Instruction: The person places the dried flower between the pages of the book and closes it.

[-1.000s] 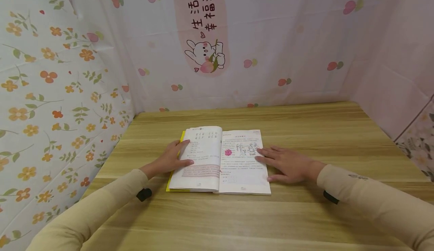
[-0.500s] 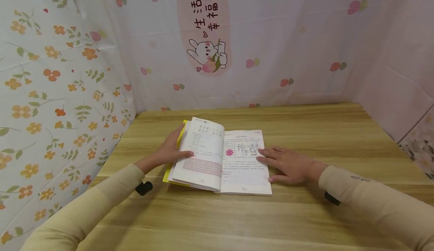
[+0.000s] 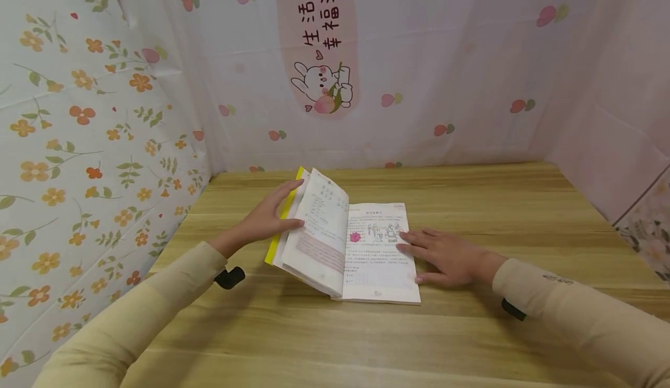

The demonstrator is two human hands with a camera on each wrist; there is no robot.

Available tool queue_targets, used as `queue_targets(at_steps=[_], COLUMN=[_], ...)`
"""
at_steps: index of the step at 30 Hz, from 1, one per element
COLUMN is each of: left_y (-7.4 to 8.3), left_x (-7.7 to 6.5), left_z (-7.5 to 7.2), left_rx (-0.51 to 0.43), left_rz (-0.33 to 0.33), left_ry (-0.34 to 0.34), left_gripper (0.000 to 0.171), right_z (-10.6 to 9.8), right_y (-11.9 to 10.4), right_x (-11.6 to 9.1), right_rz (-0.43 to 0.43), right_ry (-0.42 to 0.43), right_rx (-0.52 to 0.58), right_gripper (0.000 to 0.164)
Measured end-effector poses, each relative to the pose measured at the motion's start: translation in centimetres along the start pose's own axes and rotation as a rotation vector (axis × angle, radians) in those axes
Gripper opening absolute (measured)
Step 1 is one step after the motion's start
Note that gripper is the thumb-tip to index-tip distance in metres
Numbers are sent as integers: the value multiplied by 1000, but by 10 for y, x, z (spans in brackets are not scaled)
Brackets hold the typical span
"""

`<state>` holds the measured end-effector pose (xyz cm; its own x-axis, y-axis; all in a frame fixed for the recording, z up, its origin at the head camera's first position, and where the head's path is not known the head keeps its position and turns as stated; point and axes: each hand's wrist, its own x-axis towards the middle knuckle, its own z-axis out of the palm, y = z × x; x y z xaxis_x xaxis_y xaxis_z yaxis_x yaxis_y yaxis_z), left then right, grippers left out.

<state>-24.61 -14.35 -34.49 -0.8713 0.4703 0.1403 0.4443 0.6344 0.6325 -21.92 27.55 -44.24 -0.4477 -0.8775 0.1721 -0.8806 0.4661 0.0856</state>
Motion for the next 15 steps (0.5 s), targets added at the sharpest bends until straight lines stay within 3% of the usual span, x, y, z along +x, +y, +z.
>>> queue_targets(at_steps=[9, 15], left_y=[34, 54], left_x=[19, 30], left_z=[4, 15], left_rx=[-107, -159], left_rz=[22, 17], left_ry=[-61, -98], left_gripper=[79, 76], right_z=[1, 0], right_y=[0, 0], right_x=[-1, -1], right_rz=[-5, -3], right_ry=[5, 9], right_rx=[15, 20], right_gripper=[71, 71])
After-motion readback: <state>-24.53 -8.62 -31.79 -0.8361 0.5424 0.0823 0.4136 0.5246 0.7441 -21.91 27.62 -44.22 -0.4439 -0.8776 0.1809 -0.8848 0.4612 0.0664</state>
